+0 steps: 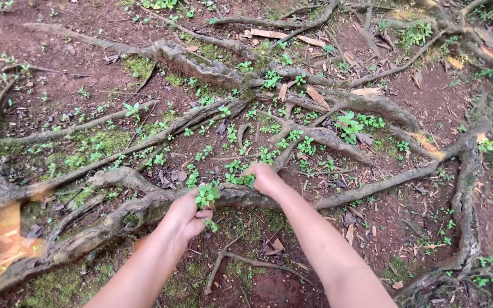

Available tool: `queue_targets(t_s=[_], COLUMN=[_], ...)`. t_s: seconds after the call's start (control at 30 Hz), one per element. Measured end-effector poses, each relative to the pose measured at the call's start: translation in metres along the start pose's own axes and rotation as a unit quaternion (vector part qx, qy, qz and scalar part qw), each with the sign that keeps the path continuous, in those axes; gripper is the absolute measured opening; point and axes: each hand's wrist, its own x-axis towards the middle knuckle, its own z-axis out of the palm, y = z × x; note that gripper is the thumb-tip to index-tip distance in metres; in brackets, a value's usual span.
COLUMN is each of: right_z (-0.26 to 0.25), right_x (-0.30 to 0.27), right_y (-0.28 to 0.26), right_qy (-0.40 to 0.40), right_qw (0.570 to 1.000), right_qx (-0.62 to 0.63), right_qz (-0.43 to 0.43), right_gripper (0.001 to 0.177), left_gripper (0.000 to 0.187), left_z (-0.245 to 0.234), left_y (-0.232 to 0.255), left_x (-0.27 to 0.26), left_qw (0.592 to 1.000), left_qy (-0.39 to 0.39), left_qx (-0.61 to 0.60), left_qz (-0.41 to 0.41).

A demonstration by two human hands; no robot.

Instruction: Picking small green plants from the ground between tree roots.

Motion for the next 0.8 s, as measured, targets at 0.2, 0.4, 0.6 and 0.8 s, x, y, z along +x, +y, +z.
queue_targets(t_s=[0.2,0.4,0.6,0.8], right_z=[0.021,-0.008,-0.017,0.036], right_x=[0.011,0.007,0.016,0.049], right_y=[0.015,-0.017,-0.041,0.004], right_qy=[-0.008,0.030,-0.060,-0.091], right_qw=[0.998,0.944,0.972,0.993], right_qx=[0.033,0.228,0.185,0.056], right_qz=[0.046,0.235,0.134,0.041], right_gripper=[0.041,0.028,0.048,0.044], left_gripper=[0.025,0.023,0.021,0.022], left_z=[-0.014,-0.010,-0.027,-0.028], left_y=[0.009,0.018,0.035,0.061], left_x=[0.004,-0.004,0.006,-0.006], left_qw=[1.000,1.000,0.998,0.996], left_qy=[-0.002,0.004,-0.011,-0.013], left_qx=[-0.023,-0.025,-0.049,-0.063], left_qz=[0.001,0.001,0.022,0.059])
